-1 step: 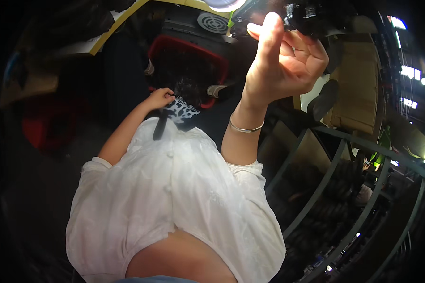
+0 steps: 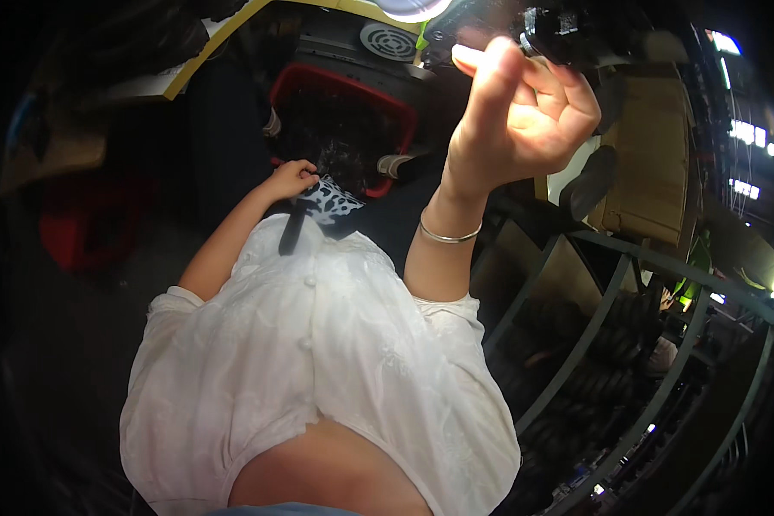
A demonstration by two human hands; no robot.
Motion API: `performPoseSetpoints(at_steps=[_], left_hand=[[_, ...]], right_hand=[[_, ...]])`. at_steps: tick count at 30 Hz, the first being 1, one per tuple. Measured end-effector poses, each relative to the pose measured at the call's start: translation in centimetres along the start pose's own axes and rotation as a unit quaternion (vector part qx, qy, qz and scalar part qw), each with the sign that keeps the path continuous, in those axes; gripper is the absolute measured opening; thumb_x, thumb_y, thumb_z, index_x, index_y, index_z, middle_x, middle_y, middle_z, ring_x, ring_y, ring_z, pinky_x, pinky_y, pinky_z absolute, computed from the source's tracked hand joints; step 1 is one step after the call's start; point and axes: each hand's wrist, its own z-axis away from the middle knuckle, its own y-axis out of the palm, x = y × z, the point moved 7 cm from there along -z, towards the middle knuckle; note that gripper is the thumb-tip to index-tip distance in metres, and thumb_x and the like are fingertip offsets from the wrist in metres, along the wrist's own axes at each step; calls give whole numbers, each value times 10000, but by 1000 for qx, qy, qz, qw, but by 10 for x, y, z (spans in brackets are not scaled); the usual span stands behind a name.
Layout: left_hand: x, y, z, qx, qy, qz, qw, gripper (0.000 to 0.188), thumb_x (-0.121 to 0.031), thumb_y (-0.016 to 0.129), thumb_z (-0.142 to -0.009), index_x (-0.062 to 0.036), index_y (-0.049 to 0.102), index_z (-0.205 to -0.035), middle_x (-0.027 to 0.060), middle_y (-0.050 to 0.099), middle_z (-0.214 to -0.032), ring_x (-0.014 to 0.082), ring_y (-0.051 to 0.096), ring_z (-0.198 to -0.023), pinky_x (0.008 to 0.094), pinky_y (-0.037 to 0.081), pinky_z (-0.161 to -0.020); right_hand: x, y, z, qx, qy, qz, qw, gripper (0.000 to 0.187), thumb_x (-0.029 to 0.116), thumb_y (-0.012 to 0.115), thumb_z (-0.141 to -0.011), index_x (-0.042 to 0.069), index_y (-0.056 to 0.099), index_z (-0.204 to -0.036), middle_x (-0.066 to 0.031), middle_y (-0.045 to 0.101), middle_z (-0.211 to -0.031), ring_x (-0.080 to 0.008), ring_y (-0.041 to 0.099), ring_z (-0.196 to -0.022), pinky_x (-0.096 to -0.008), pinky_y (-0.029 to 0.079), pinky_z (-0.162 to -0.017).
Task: The person retrieves multiple dark-colored sandals from a metal rack and uses a green grinding machine to smooth the soles. The person holds each sandal against the rotating grinding wheel, moving it back and forth to even out the surface, then places the finished sandal on a nearby table.
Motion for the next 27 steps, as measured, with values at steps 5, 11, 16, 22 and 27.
performPoseSetpoints(at_steps=[5,11,16,22,27], left_hand=[[3,-1,0,8,-17,24,1000,422,-326,679,-760,-39,622,-1065,151,652,-916,280,634,-849,352,494,-790],[3,1,-1,15,-25,16,999,426,-333,677,-761,-42,620,-1067,150,650,-917,285,628,-869,359,486,-811],[0,2,-2,-3,5,-6,1000,363,-230,667,-795,-9,594,-1074,74,656,-797,147,627,-721,274,495,-678],[-1,3,-2,5,-4,19,1000,364,-241,687,-782,-14,605,-1055,112,665,-839,175,637,-755,307,507,-703],[0,6,-1,10,11,26,1000,397,-279,685,-774,-3,606,-1049,142,660,-881,213,638,-792,325,505,-717]], right_hand=[[-4,-4,2,19,-1,77,997,152,-27,579,-819,-69,490,-935,-194,610,-740,-258,635,-549,-326,578,-496],[-9,-7,0,32,45,21,998,244,-44,627,-783,-58,470,-969,-131,584,-765,-238,639,-582,-282,573,-545],[-6,-5,-3,5,60,-42,997,220,-23,579,-816,-64,445,-985,-178,591,-689,-241,607,-498,-317,561,-463],[1,-7,-3,-3,40,39,998,243,70,506,-875,-60,390,-1044,-187,585,-739,-253,593,-484,-341,553,-458],[-3,-15,3,-17,58,34,998,422,-8,740,-708,-39,441,-1004,-99,545,-821,-153,614,-632,-219,538,-507]])
